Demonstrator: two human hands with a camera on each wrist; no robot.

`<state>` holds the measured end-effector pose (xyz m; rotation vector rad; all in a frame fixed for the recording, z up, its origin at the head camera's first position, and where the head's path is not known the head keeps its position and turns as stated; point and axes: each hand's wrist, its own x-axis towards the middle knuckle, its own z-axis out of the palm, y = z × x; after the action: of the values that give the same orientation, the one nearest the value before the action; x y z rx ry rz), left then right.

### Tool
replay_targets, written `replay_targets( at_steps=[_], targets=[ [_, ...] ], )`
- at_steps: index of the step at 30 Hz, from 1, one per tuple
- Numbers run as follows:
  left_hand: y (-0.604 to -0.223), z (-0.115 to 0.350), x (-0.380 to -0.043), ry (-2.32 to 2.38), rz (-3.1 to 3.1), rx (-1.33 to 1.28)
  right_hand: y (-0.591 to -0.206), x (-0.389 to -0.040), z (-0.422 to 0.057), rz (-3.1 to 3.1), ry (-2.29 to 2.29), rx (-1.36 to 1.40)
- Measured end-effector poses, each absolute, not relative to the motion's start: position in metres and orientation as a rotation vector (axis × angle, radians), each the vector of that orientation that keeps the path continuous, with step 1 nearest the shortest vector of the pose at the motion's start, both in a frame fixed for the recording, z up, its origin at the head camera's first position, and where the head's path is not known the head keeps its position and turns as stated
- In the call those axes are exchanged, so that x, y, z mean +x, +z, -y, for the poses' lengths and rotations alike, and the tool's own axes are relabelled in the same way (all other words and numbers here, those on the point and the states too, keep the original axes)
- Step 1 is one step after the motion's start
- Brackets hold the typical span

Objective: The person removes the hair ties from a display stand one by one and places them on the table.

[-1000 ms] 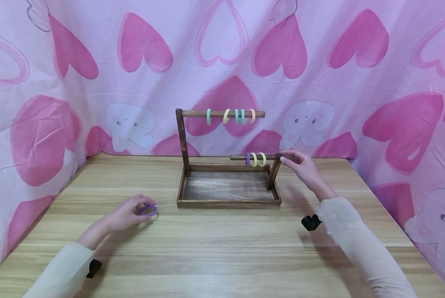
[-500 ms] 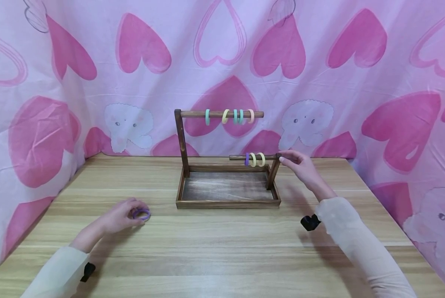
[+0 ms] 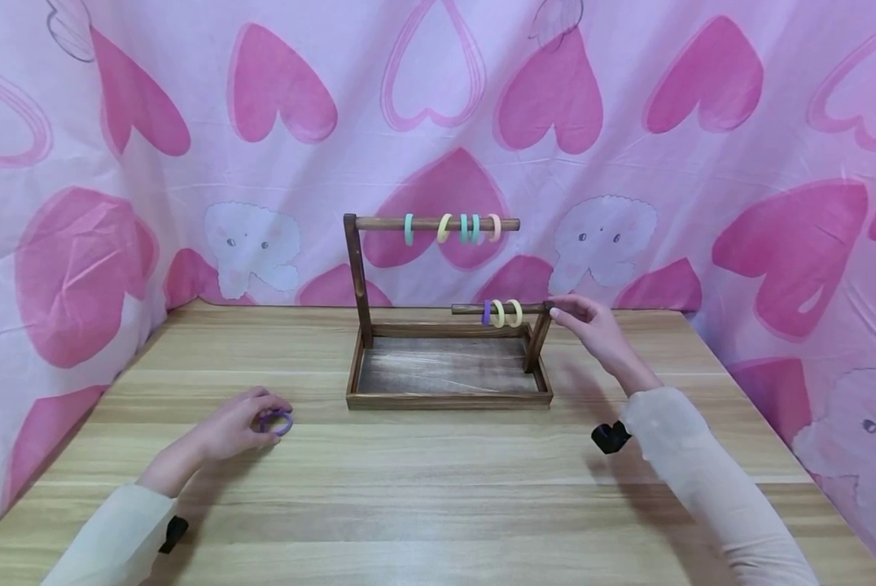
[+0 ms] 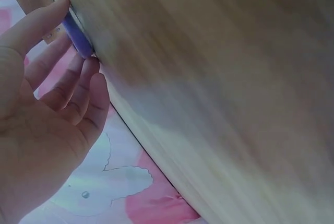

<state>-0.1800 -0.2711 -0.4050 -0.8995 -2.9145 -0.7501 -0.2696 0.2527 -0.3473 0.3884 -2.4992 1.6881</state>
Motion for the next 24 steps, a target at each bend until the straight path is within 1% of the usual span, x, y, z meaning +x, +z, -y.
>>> replay_targets(
  at_steps=[6, 11, 24],
  targets=[
    [-0.406, 0.267, -0.180, -0.737, 2.899, -0.860, -0.349, -0.271, -0.253, 2.514, 1.694, 0.398],
    [-0.402, 0.253, -0.184, -0.773, 2.817, -0.826, -0.347, -0.272, -0.252, 2.526, 1.680, 0.384],
    [-0.383, 0.203, -0.194, -0.788, 2.555, -0.980, -0.348, -0.269, -0.254, 2.511, 1.680, 0.378]
  ],
)
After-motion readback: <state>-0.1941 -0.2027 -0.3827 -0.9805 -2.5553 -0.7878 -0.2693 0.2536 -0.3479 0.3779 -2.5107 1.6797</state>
